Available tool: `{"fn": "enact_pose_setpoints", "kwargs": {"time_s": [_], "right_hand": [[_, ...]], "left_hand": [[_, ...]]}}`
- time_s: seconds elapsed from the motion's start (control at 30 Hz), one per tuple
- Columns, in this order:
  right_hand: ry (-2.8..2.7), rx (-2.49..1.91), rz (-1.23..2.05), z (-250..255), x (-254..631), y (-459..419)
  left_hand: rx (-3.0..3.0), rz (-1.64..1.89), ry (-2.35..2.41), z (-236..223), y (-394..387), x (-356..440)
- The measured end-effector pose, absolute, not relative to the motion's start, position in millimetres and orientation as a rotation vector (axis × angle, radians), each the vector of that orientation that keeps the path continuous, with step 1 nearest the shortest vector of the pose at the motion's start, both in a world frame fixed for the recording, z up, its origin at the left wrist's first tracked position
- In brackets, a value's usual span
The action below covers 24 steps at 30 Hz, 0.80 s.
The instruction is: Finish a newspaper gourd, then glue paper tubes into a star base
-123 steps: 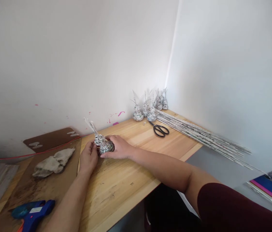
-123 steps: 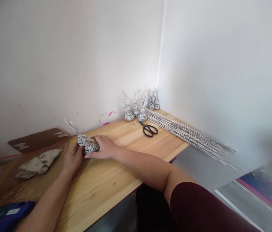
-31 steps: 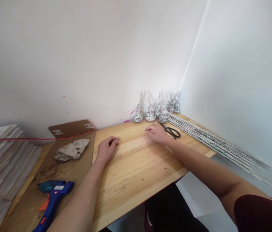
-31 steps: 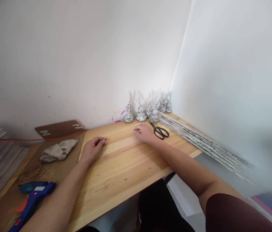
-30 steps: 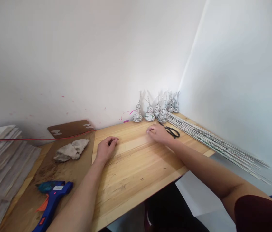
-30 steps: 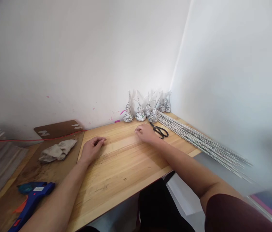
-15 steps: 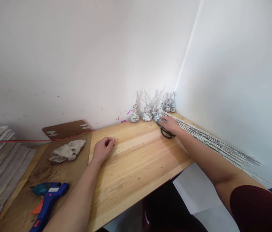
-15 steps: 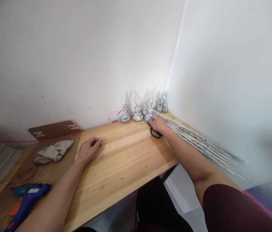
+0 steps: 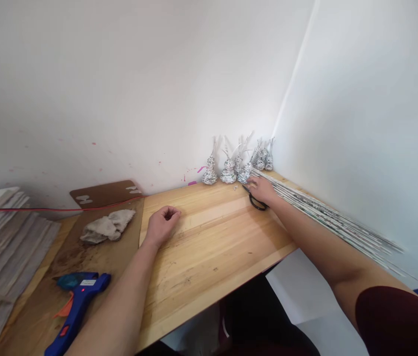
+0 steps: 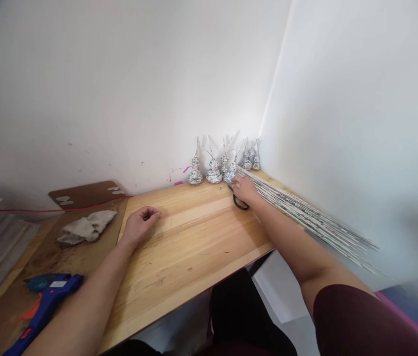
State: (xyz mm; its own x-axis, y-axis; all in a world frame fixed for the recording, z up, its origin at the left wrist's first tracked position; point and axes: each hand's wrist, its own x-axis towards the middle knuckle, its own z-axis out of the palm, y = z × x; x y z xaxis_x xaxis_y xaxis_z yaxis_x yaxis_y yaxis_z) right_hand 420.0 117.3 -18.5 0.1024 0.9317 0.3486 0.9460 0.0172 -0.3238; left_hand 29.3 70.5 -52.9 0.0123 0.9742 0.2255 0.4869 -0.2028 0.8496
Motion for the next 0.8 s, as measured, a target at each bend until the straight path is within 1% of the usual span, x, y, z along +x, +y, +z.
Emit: {"fn": "enact_pose_setpoints", "kwargs": {"time_s": [0.27, 0.5, 0.63, 0.73, 0.8], "right_hand": [[-2.006, -1.734, 0.006, -17.5, 380.4, 94.8], [-2.006, -1.659, 0.083, -19.5, 360.1, 80.2], [-2.006, -1.568, 0.213, -14.9, 336.6, 67.3], [-2.028, -1.421, 0.377, -10.6, 293.5, 58.1], [-2.02, -1.3, 0.522, -8.5, 258.6, 55.1]], "left_hand": [[1.755, 1.131, 1.526, -49.6, 69.3, 30.6], [1.81, 1.147, 1.552, -44.2, 67.2, 29.3], [1.862, 1.115, 1.602, -39.9, 63.9, 30.0], [1.877, 1.124, 1.567, -39.1, 62.2, 31.4], [1.81, 1.175, 1.445, -39.3, 61.3, 32.8]]}}
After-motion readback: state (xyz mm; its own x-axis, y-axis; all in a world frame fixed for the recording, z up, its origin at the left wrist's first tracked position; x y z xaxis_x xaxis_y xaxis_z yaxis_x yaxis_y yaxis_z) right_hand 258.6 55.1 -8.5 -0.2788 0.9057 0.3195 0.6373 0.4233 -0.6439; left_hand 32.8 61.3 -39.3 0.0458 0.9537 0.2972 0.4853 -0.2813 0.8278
